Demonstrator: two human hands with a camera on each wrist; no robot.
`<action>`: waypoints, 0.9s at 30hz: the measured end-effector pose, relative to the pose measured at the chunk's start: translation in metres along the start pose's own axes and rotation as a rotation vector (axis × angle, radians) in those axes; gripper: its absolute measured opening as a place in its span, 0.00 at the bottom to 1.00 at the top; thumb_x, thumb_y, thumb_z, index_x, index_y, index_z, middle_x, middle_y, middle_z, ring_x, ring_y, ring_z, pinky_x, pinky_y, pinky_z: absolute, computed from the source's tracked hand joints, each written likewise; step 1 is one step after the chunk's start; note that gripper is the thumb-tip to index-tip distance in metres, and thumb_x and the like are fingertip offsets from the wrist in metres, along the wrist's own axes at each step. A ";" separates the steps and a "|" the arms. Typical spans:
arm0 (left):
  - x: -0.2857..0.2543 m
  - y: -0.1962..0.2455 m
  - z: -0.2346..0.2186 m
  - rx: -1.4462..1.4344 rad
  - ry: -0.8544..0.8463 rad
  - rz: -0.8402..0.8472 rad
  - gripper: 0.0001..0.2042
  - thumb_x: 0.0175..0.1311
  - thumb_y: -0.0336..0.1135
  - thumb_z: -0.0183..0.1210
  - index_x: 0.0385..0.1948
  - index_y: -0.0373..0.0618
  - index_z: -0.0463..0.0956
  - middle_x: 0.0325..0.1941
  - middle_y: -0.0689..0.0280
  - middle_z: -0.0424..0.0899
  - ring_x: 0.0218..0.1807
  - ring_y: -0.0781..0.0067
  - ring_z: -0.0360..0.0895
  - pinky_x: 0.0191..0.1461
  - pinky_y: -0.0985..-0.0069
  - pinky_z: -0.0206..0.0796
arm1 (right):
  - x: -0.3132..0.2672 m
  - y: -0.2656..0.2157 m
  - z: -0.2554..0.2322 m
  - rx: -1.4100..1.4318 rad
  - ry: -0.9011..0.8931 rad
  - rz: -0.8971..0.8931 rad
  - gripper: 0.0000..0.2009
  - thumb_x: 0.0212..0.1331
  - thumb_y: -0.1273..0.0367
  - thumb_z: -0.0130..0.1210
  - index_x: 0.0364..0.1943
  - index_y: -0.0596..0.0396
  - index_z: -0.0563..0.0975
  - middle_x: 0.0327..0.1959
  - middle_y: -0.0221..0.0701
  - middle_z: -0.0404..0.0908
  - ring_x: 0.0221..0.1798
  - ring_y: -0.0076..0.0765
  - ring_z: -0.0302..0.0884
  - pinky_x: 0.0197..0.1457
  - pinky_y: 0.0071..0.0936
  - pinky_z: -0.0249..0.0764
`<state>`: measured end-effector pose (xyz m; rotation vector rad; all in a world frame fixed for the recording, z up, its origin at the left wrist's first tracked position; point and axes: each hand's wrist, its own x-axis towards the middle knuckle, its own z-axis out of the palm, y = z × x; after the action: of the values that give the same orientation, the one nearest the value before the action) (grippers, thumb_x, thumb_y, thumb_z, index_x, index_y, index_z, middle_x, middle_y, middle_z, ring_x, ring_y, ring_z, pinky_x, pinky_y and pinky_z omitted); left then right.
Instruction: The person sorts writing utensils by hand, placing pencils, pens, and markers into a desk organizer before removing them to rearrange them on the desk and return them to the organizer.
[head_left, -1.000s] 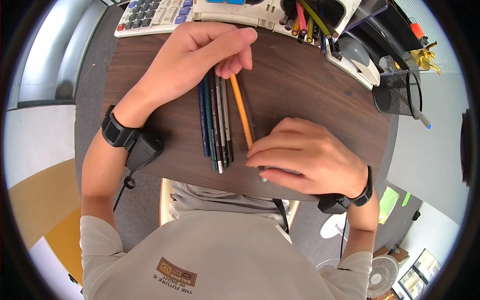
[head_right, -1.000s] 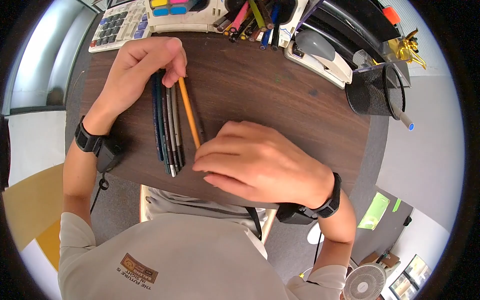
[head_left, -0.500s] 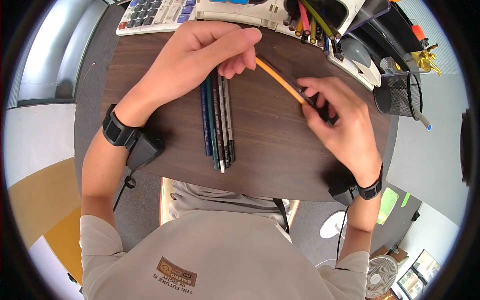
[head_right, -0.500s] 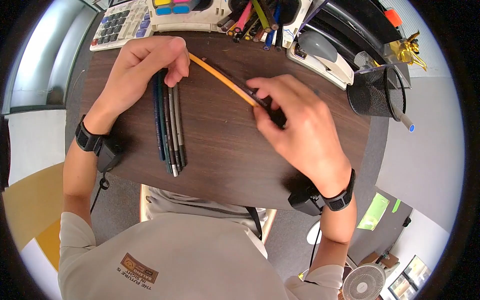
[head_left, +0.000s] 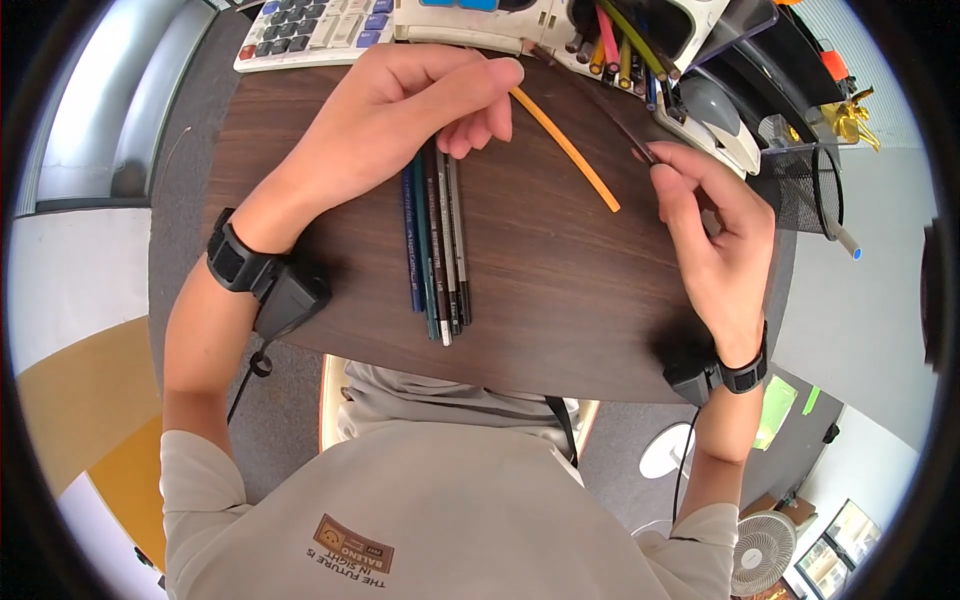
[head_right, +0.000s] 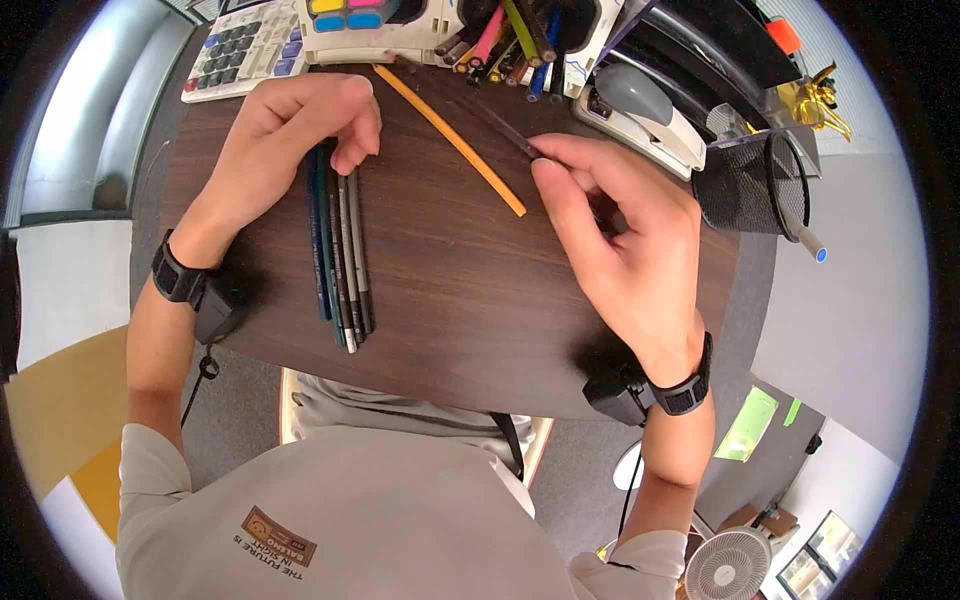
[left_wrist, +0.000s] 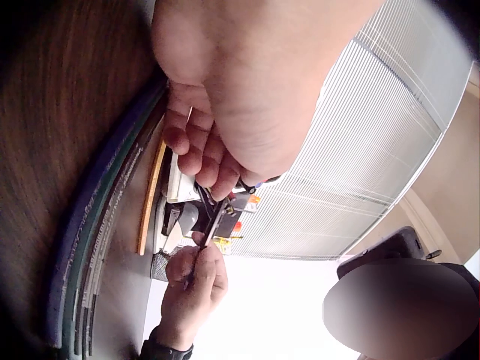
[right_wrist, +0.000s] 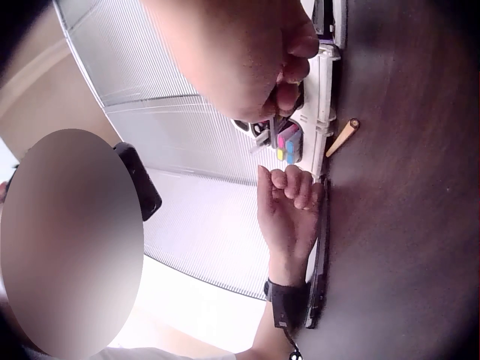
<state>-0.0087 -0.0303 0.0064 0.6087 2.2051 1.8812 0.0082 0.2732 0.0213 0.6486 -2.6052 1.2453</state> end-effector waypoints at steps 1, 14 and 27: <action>0.000 0.001 0.001 -0.001 0.002 -0.009 0.24 0.88 0.48 0.52 0.32 0.40 0.84 0.30 0.69 0.82 0.31 0.82 0.75 0.38 0.79 0.69 | 0.000 -0.003 -0.002 -0.009 -0.036 -0.034 0.09 0.69 0.74 0.67 0.50 0.58 0.89 0.26 0.31 0.83 0.27 0.26 0.76 0.33 0.26 0.72; 0.000 0.002 0.003 -0.099 0.016 -0.062 0.22 0.87 0.43 0.54 0.31 0.39 0.84 0.30 0.70 0.83 0.32 0.83 0.76 0.39 0.80 0.69 | -0.008 -0.005 -0.016 0.385 -0.197 -0.270 0.11 0.75 0.74 0.57 0.54 0.66 0.83 0.32 0.34 0.87 0.28 0.23 0.80 0.35 0.20 0.74; 0.000 0.003 0.003 -0.058 0.031 -0.059 0.21 0.87 0.44 0.54 0.32 0.38 0.86 0.29 0.70 0.83 0.32 0.83 0.76 0.39 0.80 0.69 | -0.006 0.003 -0.022 0.498 -0.036 0.014 0.46 0.75 0.30 0.43 0.63 0.68 0.75 0.40 0.40 0.82 0.38 0.31 0.80 0.36 0.27 0.77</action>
<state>-0.0072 -0.0267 0.0084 0.5019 2.1539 1.9304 0.0114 0.2938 0.0308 0.7314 -2.3306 1.9250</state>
